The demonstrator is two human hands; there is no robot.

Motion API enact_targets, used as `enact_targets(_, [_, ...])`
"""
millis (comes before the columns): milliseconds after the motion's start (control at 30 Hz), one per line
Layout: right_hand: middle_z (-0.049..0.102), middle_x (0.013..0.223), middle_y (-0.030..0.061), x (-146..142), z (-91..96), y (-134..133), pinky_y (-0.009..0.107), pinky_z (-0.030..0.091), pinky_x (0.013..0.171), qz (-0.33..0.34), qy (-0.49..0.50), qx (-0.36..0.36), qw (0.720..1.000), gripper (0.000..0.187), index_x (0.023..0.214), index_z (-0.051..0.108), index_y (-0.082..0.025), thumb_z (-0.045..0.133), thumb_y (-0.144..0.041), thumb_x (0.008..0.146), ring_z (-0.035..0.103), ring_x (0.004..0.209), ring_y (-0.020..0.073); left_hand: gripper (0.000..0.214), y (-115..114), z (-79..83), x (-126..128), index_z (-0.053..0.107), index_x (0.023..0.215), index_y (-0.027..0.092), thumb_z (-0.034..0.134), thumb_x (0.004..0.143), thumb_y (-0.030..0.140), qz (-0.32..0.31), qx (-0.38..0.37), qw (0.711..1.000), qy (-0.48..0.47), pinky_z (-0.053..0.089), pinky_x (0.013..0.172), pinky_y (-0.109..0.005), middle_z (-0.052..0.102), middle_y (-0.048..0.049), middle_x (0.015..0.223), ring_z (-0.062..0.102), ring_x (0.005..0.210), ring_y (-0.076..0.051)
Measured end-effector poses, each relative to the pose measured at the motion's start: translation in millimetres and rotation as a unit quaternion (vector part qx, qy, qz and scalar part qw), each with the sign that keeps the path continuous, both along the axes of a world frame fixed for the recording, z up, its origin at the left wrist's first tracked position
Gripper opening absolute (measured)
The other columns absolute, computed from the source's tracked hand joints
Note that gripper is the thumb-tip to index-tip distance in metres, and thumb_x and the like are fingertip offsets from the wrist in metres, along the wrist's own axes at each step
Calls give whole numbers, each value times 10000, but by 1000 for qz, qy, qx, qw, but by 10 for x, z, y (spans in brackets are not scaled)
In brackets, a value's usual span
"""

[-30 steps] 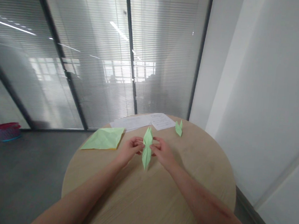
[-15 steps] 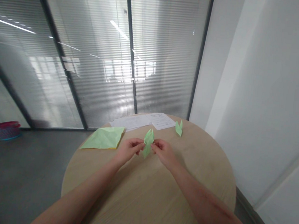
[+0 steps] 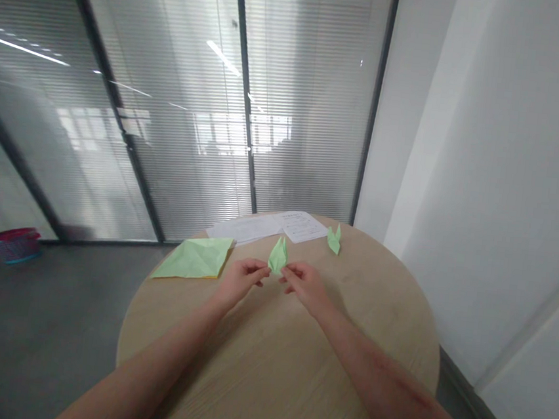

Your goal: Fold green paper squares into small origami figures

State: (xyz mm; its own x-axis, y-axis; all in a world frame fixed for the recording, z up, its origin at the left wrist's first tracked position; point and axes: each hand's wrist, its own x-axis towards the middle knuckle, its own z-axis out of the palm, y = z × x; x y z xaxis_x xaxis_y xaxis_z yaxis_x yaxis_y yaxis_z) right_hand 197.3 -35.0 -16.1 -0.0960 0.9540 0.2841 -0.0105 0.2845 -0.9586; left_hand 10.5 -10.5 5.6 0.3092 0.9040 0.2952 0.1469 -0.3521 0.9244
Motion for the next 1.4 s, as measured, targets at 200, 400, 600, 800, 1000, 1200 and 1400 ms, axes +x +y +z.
enact_targets(200, [683, 864, 59, -17, -11, 11, 224, 492, 533, 0, 15, -13, 1000, 319, 903, 624, -171, 684, -443, 747, 654, 733, 162, 266, 12, -33, 8, 698, 803, 134, 713, 700, 378, 0, -29, 999, -35, 492, 550, -242, 633, -16, 683, 564, 622, -126])
enact_targets(400, [673, 772, 29, -32, -14, 13, 233, 491, 511, -14, 27, -13, 999, 354, 931, 511, -192, 708, -403, 725, 657, 666, 164, 280, -18, -16, 17, 659, 795, 137, 735, 687, 384, 4, -30, 999, -44, 480, 546, -236, 623, -7, 690, 559, 614, -119])
enact_targets(600, [683, 803, 24, -26, -2, 5, 242, 493, 530, 5, 23, -11, 1000, 529, 1213, 505, -210, 685, -369, 742, 656, 686, 166, 427, -7, -30, 18, 611, 1011, 147, 760, 661, 340, -6, -48, 995, -84, 475, 531, -232, 632, 9, 711, 571, 626, -127])
enact_targets(800, [670, 827, 44, -19, -42, 23, 236, 486, 546, 24, 17, -8, 1000, 327, 995, 643, -187, 665, -404, 752, 623, 694, 151, 396, -11, -6, -9, 695, 1049, 135, 728, 711, 339, -72, -48, 995, -46, 469, 564, -234, 644, -23, 751, 553, 652, -126])
enact_targets(1000, [607, 688, 8, -5, -45, 19, 221, 476, 523, 34, 18, -12, 999, 236, 821, 629, -172, 691, -385, 740, 572, 600, 121, 303, -34, -8, 0, 742, 927, 152, 693, 758, 398, -69, -33, 997, -23, 476, 586, -243, 673, -44, 794, 563, 686, -140])
enact_targets(1200, [593, 668, 3, -4, -42, 15, 213, 470, 522, 36, -9, -14, 999, 295, 866, 639, -175, 662, -453, 770, 567, 600, 120, 287, -9, -32, 0, 715, 772, 142, 709, 731, 426, -41, -50, 998, -11, 472, 566, -239, 608, -13, 656, 537, 617, -124])
enact_targets(1400, [596, 615, -3, 12, -70, 26, 209, 444, 490, 30, -25, -35, 999, 347, 768, 596, -158, 648, -501, 775, 552, 511, 102, 288, -11, -42, 3, 713, 779, 146, 713, 724, 429, -70, -75, 995, 12, 485, 578, -247, 634, -23, 710, 554, 642, -130])
